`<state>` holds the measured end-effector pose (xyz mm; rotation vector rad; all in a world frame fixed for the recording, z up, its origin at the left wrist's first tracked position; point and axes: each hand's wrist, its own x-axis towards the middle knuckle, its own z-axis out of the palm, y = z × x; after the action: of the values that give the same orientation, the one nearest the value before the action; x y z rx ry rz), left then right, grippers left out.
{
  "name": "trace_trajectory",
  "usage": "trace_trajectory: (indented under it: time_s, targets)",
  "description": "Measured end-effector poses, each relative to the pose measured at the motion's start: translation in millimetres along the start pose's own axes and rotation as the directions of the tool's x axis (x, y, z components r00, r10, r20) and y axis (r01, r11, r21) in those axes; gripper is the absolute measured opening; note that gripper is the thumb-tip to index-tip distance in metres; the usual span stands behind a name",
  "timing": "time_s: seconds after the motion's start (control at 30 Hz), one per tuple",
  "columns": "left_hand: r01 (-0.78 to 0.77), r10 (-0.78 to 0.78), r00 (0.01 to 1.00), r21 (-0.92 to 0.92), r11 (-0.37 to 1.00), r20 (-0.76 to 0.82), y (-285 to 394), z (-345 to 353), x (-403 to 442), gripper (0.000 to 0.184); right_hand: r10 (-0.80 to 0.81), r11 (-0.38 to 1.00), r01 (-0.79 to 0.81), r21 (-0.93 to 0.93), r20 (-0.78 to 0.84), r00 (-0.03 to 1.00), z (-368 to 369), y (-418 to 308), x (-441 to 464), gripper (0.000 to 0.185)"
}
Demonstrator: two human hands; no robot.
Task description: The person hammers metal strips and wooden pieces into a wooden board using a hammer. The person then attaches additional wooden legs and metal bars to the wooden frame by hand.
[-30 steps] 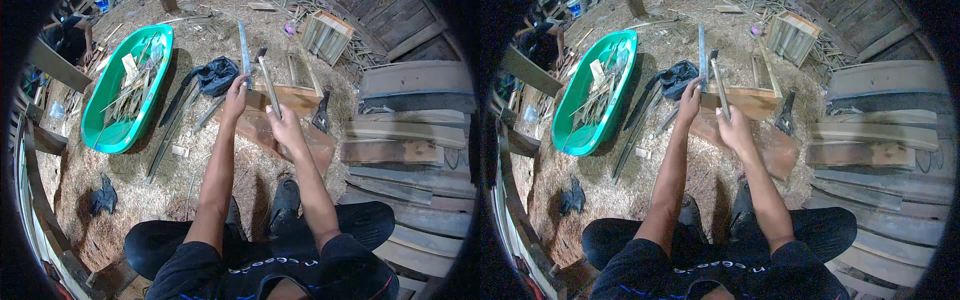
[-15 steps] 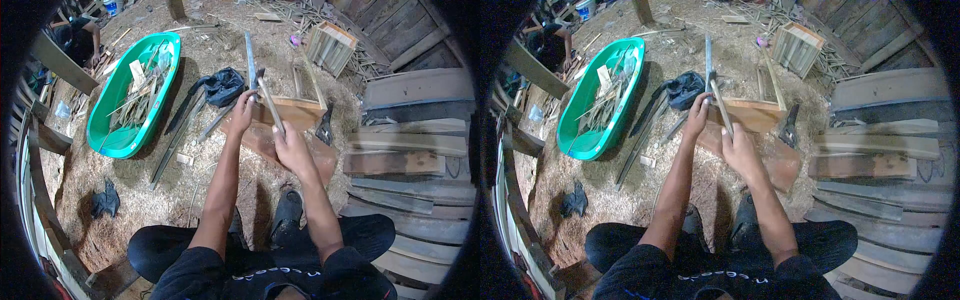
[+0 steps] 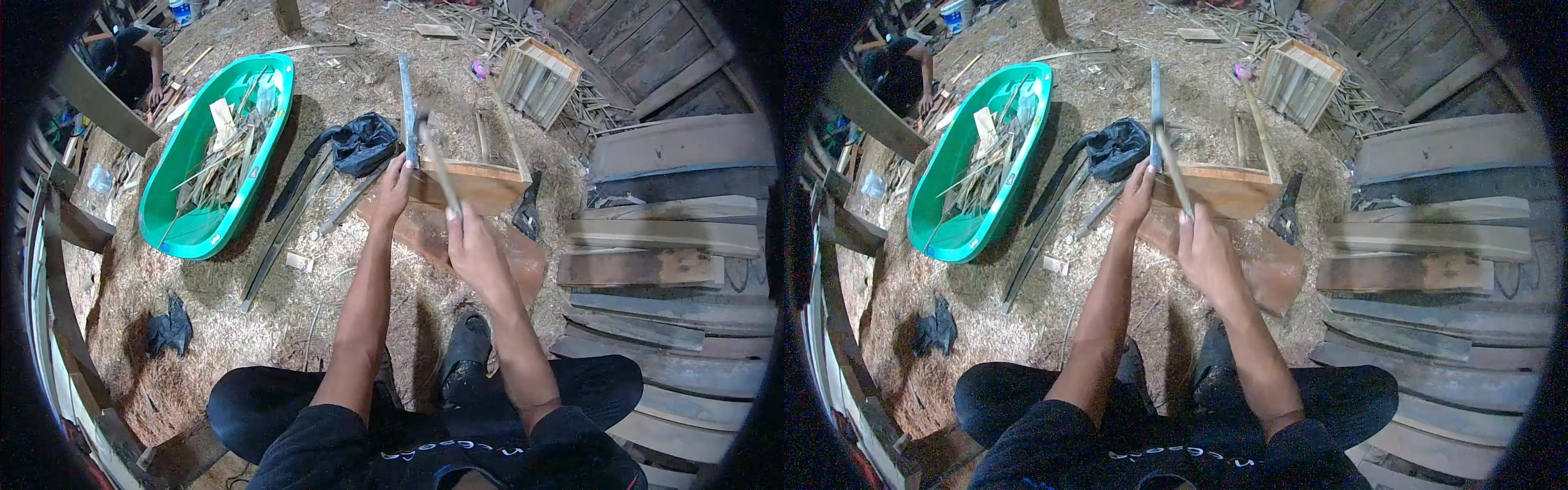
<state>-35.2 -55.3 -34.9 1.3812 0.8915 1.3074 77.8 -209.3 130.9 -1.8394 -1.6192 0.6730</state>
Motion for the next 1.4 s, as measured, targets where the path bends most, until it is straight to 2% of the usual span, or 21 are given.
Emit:
trace_trajectory:
  time_s: [0.03, 0.17, 0.27, 0.3, 0.4, 0.43, 0.53, 0.57, 0.67, 0.7, 0.8, 0.83, 0.93, 0.97, 1.07, 1.1, 1.2, 1.23, 1.3, 1.4]
  targets:
    - [-0.013, 0.013, 1.0, -0.005, 1.0, -0.013, -1.1, 1.4, 0.2, 0.04, 0.017, 0.998, -0.014, -0.066, 0.049, 0.999, 0.8, 4.6, 1.9, 0.026]
    - [-0.063, 0.064, 0.996, 0.014, 0.998, -0.06, -3.1, 2.4, 1.6, 0.037, -0.043, 0.997, 0.051, 0.064, -0.128, 0.991, -3.9, -10.9, 0.9, 0.028]
    - [-0.087, 0.087, 0.995, 0.002, 0.996, -0.054, -3.0, 4.2, -1.9, 0.037, 0.026, 0.995, -0.022, 0.093, -0.042, 0.999, -4.9, -17.1, -2.2, 0.029]
    - [-0.092, 0.091, 0.995, -0.014, 0.996, -0.05, -8.3, 3.9, -1.4, 0.037, 0.045, 0.999, -0.044, -0.019, 0.018, 0.999, -2.7, -9.9, -0.8, 0.028]
    - [-0.066, 0.066, 0.998, -0.004, 0.998, -0.001, -8.3, -2.7, 3.8, 0.04, -0.026, 0.997, 0.028, -0.069, 0.025, 0.999, -4.2, -2.5, 2.2, 0.027]
    - [-0.065, 0.065, 0.998, 0.006, 0.998, -0.014, -8.8, -0.5, 3.8, 0.04, -0.005, 1.0, 0.005, 0.022, -0.02, 1.0, -6.4, -10.3, 0.6, 0.028]
    - [-0.026, 0.026, 1.0, 0.015, 1.0, 0.001, -9.6, -2.6, -5.3, 0.04, -0.114, 0.989, 0.128, 0.075, -0.171, 0.979, -5.3, -21.7, -0.7, 0.029]
    - [-0.025, 0.025, 1.0, 0.004, 1.0, 0.01, -6.3, -2.5, -4.6, 0.04, 0.005, 0.997, -0.003, 0.072, -0.018, 1.0, -6.8, -18.0, -0.4, 0.03]
    - [-0.042, 0.042, 0.999, -0.019, 0.999, 0.005, -4.0, -0.9, 3.3, 0.041, -0.002, 0.996, 0.004, -0.088, 0.013, 1.0, -3.0, 0.7, 1.3, 0.029]
    - [-0.042, 0.042, 0.999, -0.009, 0.999, 0.0, -2.6, -0.3, 4.4, 0.041, 0.006, 0.999, -0.006, -0.034, -0.003, 1.0, -6.4, -7.7, 2.0, 0.028]
    - [-0.015, 0.015, 1.0, -0.008, 1.0, 0.001, -6.3, -0.8, -6.8, 0.041, -0.127, 0.986, 0.144, 0.082, -0.185, 0.975, -8.4, -20.3, 0.7, 0.028]
    - [-0.007, 0.007, 1.0, -0.008, 1.0, 0.015, -5.8, -2.1, -6.0, 0.041, -0.055, 0.99, 0.074, 0.118, -0.156, 0.986, -9.7, -24.4, -0.7, 0.027]
    - [-0.015, 0.015, 1.0, -0.007, 1.0, 0.01, -5.0, -1.5, -2.1, 0.041, 0.046, 0.994, -0.041, -0.099, 0.048, 0.998, 0.5, 8.8, 4.3, 0.026]
    - [-0.017, 0.017, 1.0, 0.005, 1.0, 0.008, -8.4, -1.9, -2.9, 0.041, -0.052, 0.995, 0.049, -0.09, -0.024, 0.998, 3.4, 22.1, 6.0, 0.024]
    - [-0.017, 0.017, 1.0, 0.017, 1.0, -0.011, -6.8, -1.1, -2.8, 0.041, -0.042, 0.997, 0.051, 0.058, -0.134, 0.99, -7.6, -10.4, 3.7, 0.023]
    - [-0.005, 0.005, 1.0, 0.017, 1.0, -0.006, -6.7, -1.8, -3.1, 0.041, -0.063, 0.996, 0.073, 0.056, -0.17, 0.983, -9.2, -15.8, 2.5, 0.022]
    - [-0.053, 0.053, 0.999, -0.003, 0.999, -0.004, -3.3, -0.5, -1.8, 0.04, -0.067, 0.998, 0.067, -0.007, -0.101, 0.993, -2.5, -7.9, 0.5, 0.032]
    - [-0.069, 0.069, 0.998, -0.014, 0.998, -0.015, -4.2, 0.0, -1.4, 0.04, 0.101, 0.979, -0.084, -0.188, 0.081, 0.992, -5.8, -3.1, 1.6, 0.031]
    - [-0.106, 0.106, 0.994, 0.003, 0.994, -0.02, -4.6, -1.7, -1.5, 0.04, 0.048, 0.99, -0.043, -0.132, 0.031, 0.998, -8.7, -5.6, 0.2, 0.03]
    - [-0.078, 0.078, 0.996, 0.015, 0.997, -0.049, -8.7, 0.3, -3.1, 0.039, -0.034, 0.999, 0.032, -0.024, -0.085, 0.996, -8.2, -20.9, -2.4, 0.029]
